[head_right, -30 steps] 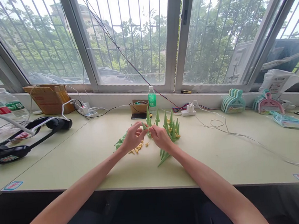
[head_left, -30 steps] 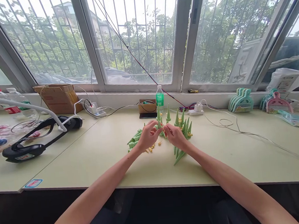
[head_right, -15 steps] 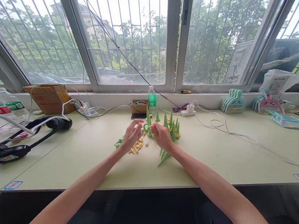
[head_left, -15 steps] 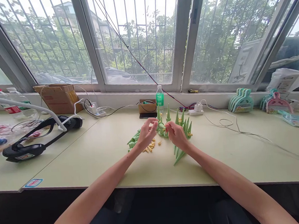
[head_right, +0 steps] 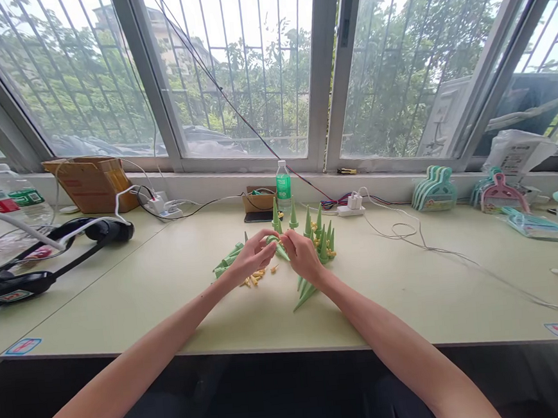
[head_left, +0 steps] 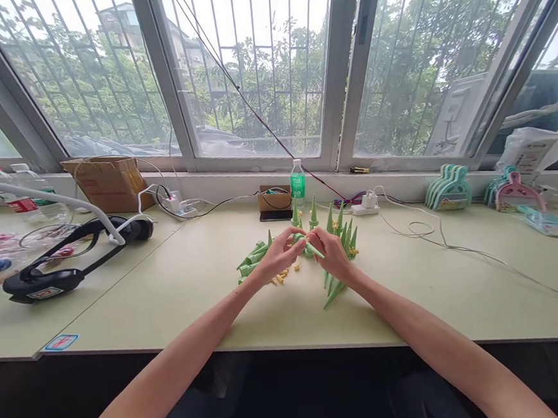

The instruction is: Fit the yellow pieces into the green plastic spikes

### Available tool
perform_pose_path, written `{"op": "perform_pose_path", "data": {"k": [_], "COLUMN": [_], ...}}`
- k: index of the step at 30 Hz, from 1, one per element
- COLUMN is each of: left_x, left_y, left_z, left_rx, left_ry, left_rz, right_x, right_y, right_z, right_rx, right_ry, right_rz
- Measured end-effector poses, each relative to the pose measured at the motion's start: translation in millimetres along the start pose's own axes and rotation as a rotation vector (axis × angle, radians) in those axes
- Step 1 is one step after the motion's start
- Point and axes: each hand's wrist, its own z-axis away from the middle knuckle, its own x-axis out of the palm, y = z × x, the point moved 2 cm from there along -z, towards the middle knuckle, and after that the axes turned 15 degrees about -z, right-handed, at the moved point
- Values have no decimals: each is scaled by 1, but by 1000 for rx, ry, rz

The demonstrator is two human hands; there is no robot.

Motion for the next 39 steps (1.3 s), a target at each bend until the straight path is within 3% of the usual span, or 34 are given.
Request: {"op": "perform_pose_path", "data": {"k": [5, 14, 39], "left_x": [-1, -1, -2], "left_y": [1, -5, 3], "left_z": [1, 0, 2], "left_rx": [-14, 31, 230], "left_ry": [-16, 26, 130], "left_rz": [15, -59, -513], "right_x": [-1, 0, 0], "right_y": [-2, 3, 8], "right_z": [-1, -2, -3], "right_rx": [-71, -47, -21], "right_ry": [-13, -30, -48], "right_rz": [48, 55, 100]}}
